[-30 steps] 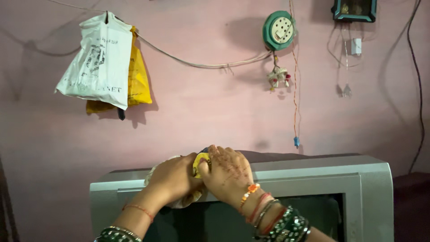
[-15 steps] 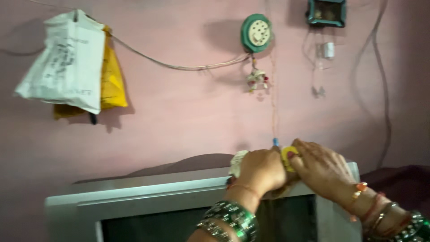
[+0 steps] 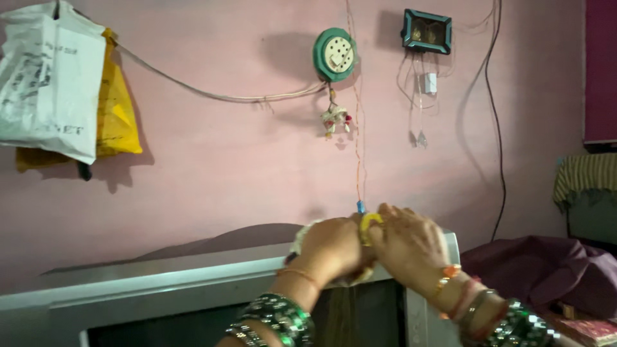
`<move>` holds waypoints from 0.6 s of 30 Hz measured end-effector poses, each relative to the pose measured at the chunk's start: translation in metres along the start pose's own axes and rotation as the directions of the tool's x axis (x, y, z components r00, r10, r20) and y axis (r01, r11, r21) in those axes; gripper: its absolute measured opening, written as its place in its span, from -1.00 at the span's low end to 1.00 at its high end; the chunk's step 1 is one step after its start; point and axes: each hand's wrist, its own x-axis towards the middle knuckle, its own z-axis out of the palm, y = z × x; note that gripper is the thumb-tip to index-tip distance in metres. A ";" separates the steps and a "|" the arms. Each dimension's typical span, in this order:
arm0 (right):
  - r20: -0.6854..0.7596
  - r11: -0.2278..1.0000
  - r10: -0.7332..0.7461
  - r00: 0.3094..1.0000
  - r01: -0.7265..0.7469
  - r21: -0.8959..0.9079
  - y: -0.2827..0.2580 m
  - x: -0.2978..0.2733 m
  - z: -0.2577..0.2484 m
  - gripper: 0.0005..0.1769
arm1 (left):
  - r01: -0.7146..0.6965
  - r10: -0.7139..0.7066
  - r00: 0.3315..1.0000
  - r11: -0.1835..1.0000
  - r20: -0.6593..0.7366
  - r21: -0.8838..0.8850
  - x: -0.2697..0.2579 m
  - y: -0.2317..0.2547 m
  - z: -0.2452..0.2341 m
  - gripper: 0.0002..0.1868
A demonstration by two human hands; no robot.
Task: The person wipes the front screen, top, sides, and back casing of a large television using a cloth.
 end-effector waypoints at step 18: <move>-0.044 0.873 -0.361 0.932 0.354 0.336 -0.203 -0.021 0.007 -0.53 | 0.322 -0.250 0.880 0.939 -0.403 0.120 -0.144 -0.147 -0.040 -0.57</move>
